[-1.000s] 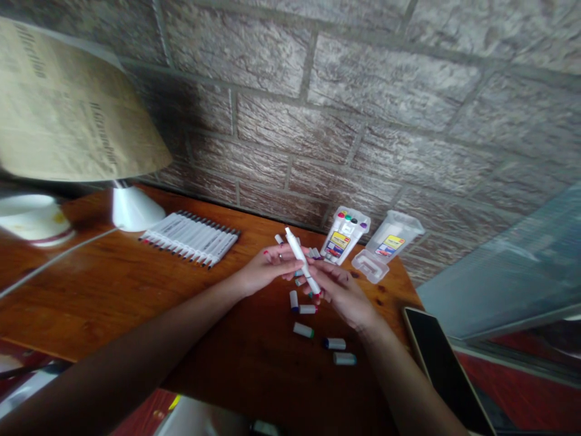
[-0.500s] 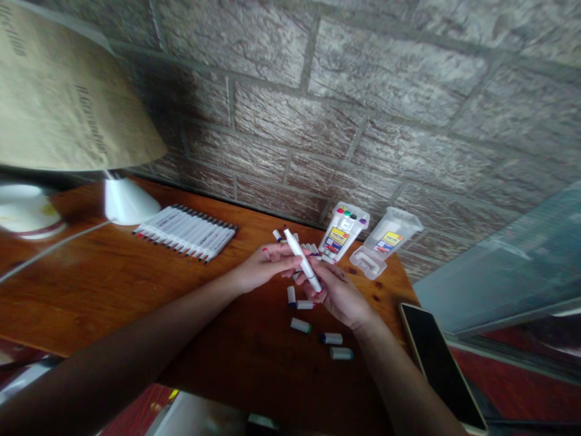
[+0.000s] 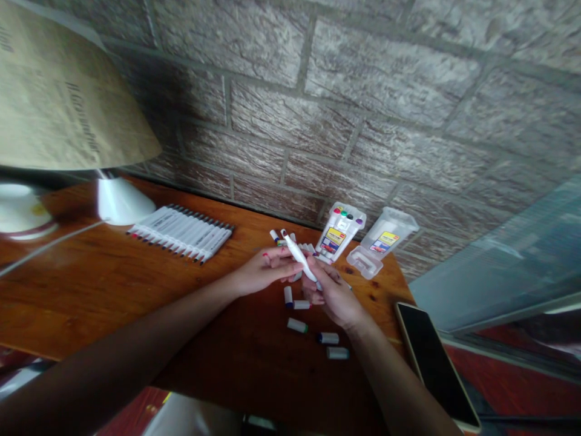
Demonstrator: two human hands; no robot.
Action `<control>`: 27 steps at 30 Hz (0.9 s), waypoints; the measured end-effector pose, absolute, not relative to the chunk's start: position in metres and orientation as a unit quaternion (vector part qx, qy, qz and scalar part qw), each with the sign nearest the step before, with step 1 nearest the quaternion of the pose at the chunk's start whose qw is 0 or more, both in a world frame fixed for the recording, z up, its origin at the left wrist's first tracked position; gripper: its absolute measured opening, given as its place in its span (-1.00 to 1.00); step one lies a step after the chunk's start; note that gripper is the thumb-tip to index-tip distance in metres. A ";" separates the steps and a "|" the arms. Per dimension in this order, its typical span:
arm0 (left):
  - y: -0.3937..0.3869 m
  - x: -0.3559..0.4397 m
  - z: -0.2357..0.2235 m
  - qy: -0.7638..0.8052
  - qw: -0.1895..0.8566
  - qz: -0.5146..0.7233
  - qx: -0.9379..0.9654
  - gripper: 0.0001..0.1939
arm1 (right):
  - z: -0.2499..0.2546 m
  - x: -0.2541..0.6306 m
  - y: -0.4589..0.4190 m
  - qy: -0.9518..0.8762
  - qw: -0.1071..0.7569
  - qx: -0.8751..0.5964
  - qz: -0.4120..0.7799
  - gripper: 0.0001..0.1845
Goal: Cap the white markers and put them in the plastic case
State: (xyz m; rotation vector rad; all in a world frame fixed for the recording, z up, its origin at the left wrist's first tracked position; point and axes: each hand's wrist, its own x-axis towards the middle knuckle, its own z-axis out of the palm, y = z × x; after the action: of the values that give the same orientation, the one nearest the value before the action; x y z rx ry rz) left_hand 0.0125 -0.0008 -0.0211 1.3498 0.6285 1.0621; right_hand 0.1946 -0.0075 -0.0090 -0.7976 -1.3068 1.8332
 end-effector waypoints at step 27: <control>0.018 0.006 -0.032 0.404 0.488 0.558 0.536 -0.50 | 0.003 0.200 0.000 -0.456 0.434 -0.356 0.691 -0.45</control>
State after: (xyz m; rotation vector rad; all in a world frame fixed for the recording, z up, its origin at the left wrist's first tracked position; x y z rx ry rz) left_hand 0.0062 0.0176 -0.0324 1.3023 0.9808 1.3571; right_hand 0.1998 -0.0004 0.0027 -0.8857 -1.1360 1.7214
